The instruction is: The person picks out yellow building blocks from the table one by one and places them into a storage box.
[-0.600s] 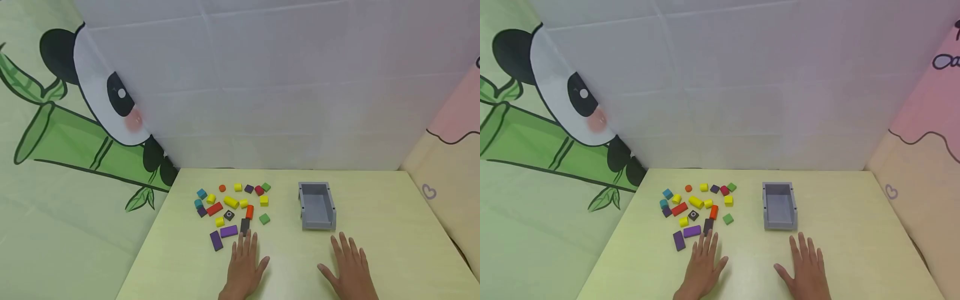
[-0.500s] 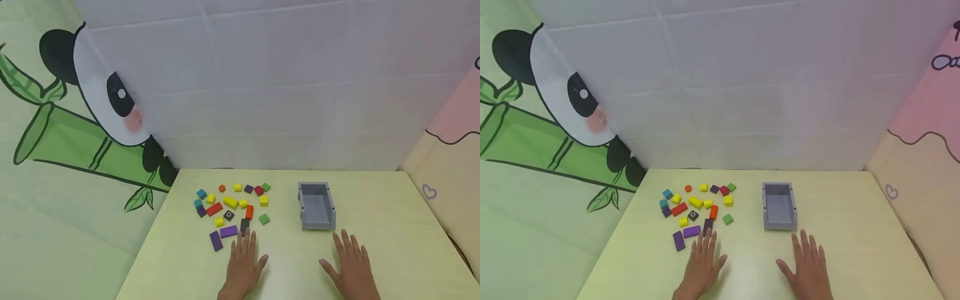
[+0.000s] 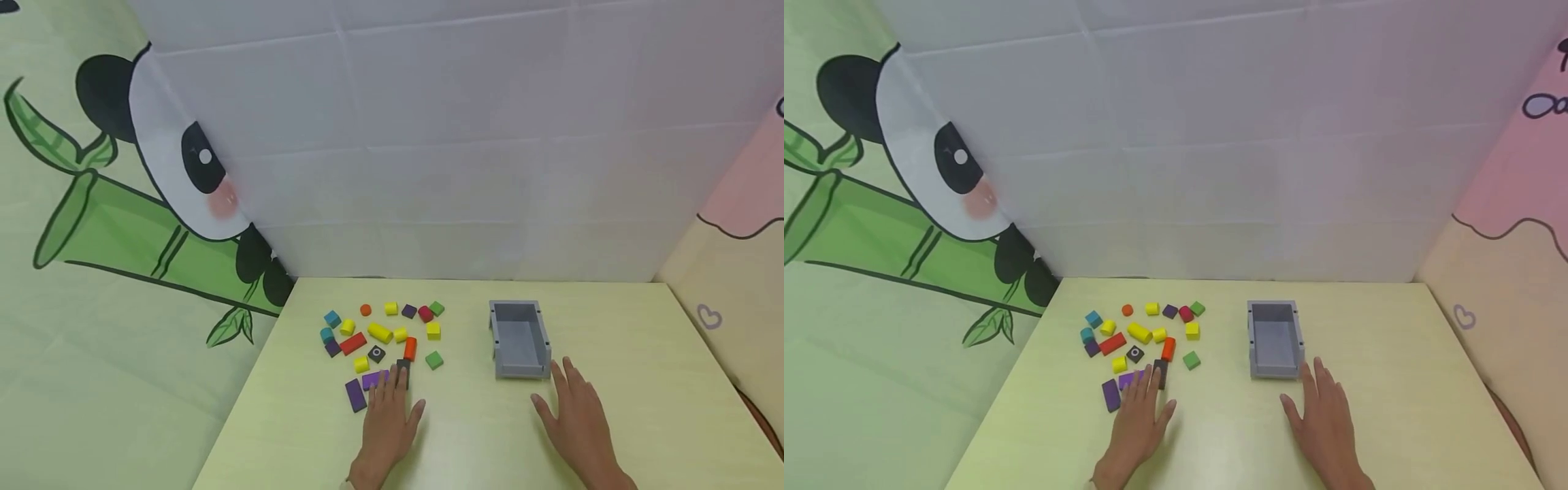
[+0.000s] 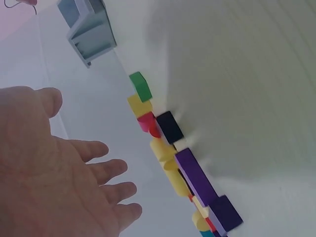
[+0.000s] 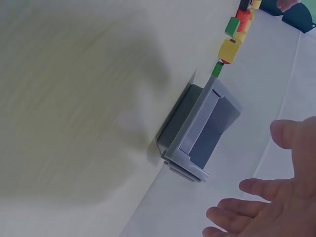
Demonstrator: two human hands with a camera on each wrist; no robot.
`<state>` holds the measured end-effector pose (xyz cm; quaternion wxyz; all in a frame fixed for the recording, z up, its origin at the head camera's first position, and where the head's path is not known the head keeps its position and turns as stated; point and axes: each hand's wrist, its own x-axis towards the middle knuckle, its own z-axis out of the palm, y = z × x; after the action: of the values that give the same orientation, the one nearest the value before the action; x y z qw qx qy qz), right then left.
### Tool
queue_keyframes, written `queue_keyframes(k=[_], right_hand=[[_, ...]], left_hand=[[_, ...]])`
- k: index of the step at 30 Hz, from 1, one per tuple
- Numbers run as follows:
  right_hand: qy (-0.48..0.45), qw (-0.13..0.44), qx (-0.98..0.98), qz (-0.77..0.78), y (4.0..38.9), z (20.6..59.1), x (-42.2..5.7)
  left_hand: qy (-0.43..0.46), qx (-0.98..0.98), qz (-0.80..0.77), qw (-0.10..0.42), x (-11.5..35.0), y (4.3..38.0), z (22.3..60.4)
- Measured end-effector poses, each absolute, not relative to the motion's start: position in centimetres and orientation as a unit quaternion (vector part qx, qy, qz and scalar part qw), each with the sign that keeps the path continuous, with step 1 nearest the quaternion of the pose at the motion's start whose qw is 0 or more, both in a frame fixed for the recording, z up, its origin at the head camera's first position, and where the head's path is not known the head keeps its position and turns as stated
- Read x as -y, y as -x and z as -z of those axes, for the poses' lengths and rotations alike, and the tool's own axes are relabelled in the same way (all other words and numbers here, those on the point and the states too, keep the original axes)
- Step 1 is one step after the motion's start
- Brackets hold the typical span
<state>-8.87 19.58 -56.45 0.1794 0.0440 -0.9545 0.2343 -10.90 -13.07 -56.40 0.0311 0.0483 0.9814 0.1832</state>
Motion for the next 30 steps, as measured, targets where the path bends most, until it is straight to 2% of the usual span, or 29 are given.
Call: queue_keyframes(k=[16, 23, 30], right_hand=[[0.016, 0.128, 0.957, -0.260, 10.3, 56.2, -18.4], [0.028, 0.108, 0.955, -0.276, 10.3, 56.1, -17.6], [0.029, 0.105, 0.954, -0.280, 10.1, 56.0, -17.0]], left_hand=[[-0.007, -0.986, -0.162, -0.028, 17.9, 13.2, 56.6], [0.015, -0.986, -0.163, -0.022, 19.4, 13.9, 57.0], [0.003, -0.986, -0.161, -0.041, 20.6, 14.1, 57.0]])
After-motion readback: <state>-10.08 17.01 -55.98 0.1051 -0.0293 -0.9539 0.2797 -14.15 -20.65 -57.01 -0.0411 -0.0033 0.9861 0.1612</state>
